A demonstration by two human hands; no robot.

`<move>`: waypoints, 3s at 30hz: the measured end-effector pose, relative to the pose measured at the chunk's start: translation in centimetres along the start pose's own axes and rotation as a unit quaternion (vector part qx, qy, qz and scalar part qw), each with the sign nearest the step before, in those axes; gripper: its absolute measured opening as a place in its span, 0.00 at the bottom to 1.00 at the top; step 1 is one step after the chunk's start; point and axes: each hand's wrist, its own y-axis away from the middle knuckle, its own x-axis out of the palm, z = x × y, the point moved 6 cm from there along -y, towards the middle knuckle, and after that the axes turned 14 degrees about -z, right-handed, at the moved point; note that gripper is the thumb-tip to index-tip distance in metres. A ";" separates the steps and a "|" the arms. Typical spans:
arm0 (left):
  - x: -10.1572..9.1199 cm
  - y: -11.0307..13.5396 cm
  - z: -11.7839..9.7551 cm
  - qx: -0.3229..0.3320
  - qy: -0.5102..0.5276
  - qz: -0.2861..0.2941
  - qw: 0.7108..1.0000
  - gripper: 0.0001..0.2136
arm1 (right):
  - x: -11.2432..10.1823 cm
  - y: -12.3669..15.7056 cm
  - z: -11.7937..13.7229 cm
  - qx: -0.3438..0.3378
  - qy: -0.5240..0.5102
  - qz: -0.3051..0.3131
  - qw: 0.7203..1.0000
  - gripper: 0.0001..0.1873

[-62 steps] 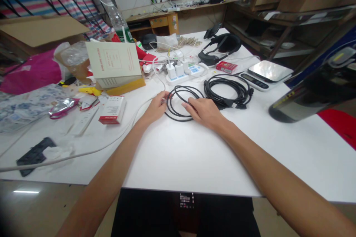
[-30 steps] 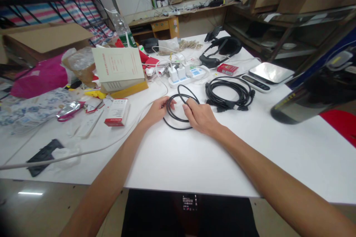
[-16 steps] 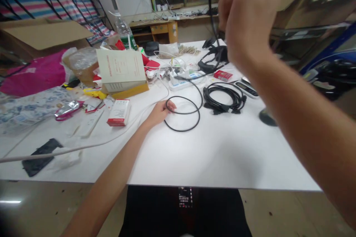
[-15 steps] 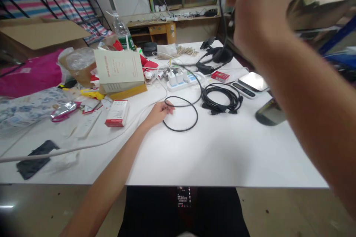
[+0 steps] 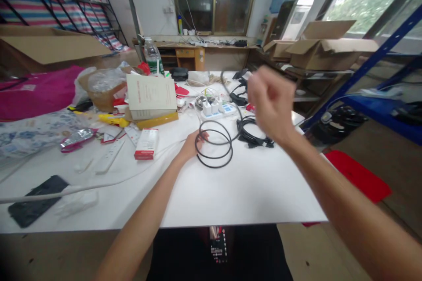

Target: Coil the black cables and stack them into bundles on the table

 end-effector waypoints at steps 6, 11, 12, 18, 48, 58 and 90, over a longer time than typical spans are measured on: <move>-0.6 0.2 -0.7 0.030 -0.002 -0.021 0.999 0.15 | 9.0 10.0 -3.2 -0.055 0.101 0.197 0.974 0.25; -0.7 -0.2 -0.1 -0.006 0.039 -0.048 0.998 0.10 | 12.5 14.5 -6.0 -0.063 0.124 0.285 0.948 0.34; -0.9 -0.3 0.3 -0.030 0.054 -0.059 0.996 0.11 | 12.6 14.5 -6.1 -0.063 0.120 0.281 0.950 0.34; -1.9 -1.1 2.0 -0.127 0.097 -0.130 0.979 0.15 | 12.3 14.2 -5.5 -0.103 0.095 0.273 0.952 0.31; -0.2 0.0 -0.1 -0.006 -0.108 -0.027 0.994 0.23 | 10.7 14.2 -8.0 0.025 -0.058 0.159 0.985 0.47; -0.2 0.5 -1.3 0.003 -0.123 -0.010 0.992 0.10 | 10.3 13.8 -7.9 0.002 -0.064 0.140 0.988 0.37; 0.9 1.4 -1.5 -0.051 -0.051 0.092 0.993 0.23 | -1.5 10.8 -16.1 0.300 0.131 -0.254 0.910 0.28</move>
